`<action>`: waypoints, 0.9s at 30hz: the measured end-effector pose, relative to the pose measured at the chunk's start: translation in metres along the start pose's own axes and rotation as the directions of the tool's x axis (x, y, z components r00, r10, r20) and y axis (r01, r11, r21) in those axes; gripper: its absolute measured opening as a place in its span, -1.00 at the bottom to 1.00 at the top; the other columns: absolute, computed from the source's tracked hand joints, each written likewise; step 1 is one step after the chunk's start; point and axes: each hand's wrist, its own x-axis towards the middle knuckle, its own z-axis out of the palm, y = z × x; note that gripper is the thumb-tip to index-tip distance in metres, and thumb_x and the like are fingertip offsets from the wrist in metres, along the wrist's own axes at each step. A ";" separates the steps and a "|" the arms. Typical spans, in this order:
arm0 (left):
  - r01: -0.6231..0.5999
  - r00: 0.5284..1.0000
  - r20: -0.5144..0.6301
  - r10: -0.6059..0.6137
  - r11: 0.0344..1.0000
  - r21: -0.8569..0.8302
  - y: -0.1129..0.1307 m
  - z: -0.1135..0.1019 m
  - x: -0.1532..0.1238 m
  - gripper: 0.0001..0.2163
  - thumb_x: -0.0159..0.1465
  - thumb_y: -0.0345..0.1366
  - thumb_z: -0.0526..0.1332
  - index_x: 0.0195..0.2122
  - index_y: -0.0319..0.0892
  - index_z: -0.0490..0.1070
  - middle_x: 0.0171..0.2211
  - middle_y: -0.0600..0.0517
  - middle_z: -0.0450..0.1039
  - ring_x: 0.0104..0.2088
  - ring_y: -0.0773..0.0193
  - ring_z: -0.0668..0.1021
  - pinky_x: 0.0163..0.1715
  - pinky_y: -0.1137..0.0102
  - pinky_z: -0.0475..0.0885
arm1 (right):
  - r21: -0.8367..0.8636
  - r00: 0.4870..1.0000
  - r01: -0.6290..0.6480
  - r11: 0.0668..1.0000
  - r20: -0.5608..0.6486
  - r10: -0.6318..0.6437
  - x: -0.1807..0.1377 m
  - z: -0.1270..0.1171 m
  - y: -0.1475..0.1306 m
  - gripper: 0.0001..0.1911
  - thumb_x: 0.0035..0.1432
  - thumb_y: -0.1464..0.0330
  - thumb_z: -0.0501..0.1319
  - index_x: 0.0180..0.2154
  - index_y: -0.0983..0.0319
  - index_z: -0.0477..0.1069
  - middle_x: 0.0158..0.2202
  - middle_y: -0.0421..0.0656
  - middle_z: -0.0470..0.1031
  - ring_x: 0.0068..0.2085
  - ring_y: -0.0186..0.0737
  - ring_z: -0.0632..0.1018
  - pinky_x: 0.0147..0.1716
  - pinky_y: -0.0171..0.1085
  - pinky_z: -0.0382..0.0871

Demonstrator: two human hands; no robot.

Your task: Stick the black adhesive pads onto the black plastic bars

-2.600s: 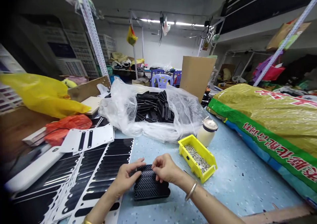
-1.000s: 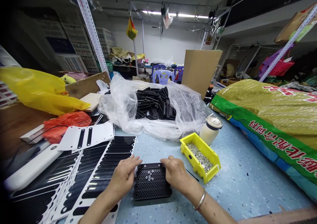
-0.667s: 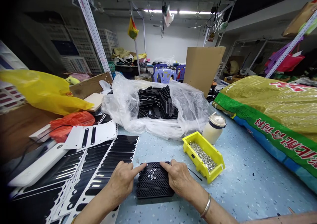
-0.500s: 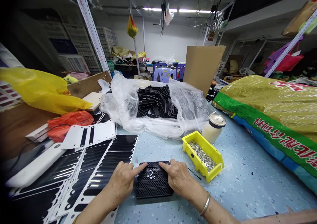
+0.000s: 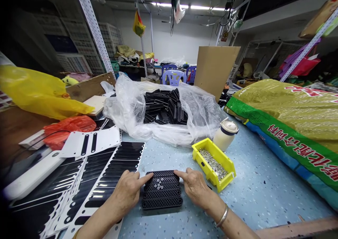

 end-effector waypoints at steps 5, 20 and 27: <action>-0.012 0.999 -0.031 0.012 1.000 -0.014 -0.001 0.002 -0.002 -0.41 0.08 -0.70 0.03 0.04 -0.07 0.49 -0.52 -0.01 0.42 -0.51 0.19 0.44 -0.40 0.29 0.22 | -0.048 0.992 0.097 0.994 -0.079 -0.101 -0.006 0.009 0.012 -0.38 0.19 0.63 -0.09 0.13 0.08 0.42 -0.50 -0.20 0.28 -0.52 -0.31 0.34 -0.48 -0.35 0.14; -0.025 0.998 -0.062 0.021 0.998 -0.064 -0.002 0.008 -0.002 -0.43 0.07 -0.70 0.04 0.03 -0.10 0.49 -0.51 -0.01 0.43 -0.52 0.21 0.43 -0.41 0.31 0.17 | 0.253 0.988 -0.051 0.966 0.154 0.011 0.014 -0.024 0.002 -0.39 0.11 0.65 -0.05 0.01 0.07 0.52 -0.38 -0.14 0.50 -0.34 -0.23 0.50 -0.31 -0.31 0.35; -0.031 0.997 -0.068 0.025 0.996 -0.080 -0.002 0.008 -0.001 -0.45 0.09 -0.69 0.02 0.02 -0.11 0.49 -0.52 0.00 0.41 -0.51 0.21 0.42 -0.41 0.31 0.18 | -0.201 0.985 0.165 0.966 0.076 -0.153 -0.006 -0.002 0.009 -0.29 0.02 0.70 -0.03 0.17 0.17 0.37 -0.44 -0.14 0.38 -0.48 -0.27 0.34 -0.47 -0.31 0.15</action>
